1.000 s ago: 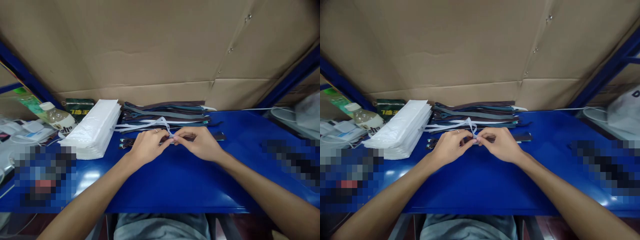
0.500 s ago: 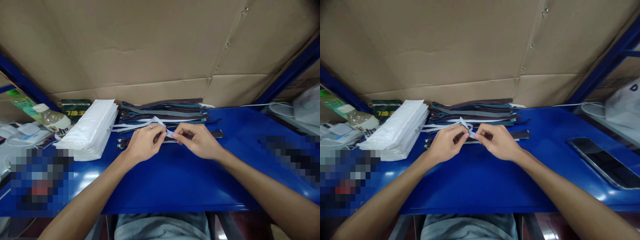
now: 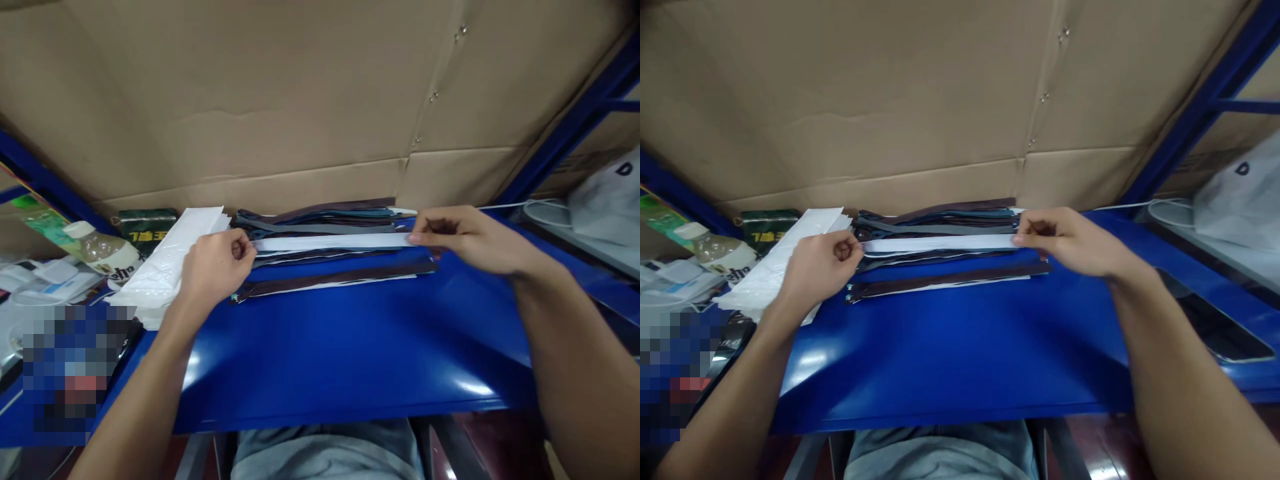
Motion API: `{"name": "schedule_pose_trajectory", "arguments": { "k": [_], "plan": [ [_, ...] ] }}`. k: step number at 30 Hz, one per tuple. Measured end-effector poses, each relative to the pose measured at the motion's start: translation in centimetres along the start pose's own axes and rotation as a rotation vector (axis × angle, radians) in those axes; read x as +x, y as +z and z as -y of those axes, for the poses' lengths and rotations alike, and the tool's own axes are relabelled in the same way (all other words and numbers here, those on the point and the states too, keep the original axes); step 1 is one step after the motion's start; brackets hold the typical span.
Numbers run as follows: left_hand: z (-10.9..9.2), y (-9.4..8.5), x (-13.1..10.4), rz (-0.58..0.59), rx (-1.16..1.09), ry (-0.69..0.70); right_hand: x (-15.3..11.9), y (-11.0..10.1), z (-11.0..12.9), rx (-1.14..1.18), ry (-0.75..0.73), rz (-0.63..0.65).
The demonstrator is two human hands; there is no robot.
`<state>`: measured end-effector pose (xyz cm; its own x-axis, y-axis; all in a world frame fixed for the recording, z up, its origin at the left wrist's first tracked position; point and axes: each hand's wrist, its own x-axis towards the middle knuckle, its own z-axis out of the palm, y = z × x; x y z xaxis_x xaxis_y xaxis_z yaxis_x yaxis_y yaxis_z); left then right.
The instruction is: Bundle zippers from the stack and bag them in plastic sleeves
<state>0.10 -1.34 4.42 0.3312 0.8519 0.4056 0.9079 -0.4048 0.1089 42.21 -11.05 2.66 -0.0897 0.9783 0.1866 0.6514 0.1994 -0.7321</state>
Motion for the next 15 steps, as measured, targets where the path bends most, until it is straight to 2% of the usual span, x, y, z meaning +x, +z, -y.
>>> {"name": "schedule_pose_trajectory", "arguments": {
  "k": [4, 7, 12, 15],
  "plan": [
    [1.9, -0.8, -1.3, 0.012, 0.08, -0.098, -1.3, -4.3, -2.6, -0.018, 0.098, -0.076],
    [2.5, -0.9, -2.3, 0.119, 0.077, -0.102, -1.9, -5.9, -4.1, 0.011, 0.17, -0.018],
    [2.5, -0.5, -2.9, 0.296, -0.012, -0.086, -1.7, -5.4, -6.1, -0.023, 0.242, 0.156],
    [2.6, 0.0, -2.8, 0.336, -0.039, -0.092, -1.2, -4.4, -6.9, -0.042, 0.233, 0.204]
  ]
}}
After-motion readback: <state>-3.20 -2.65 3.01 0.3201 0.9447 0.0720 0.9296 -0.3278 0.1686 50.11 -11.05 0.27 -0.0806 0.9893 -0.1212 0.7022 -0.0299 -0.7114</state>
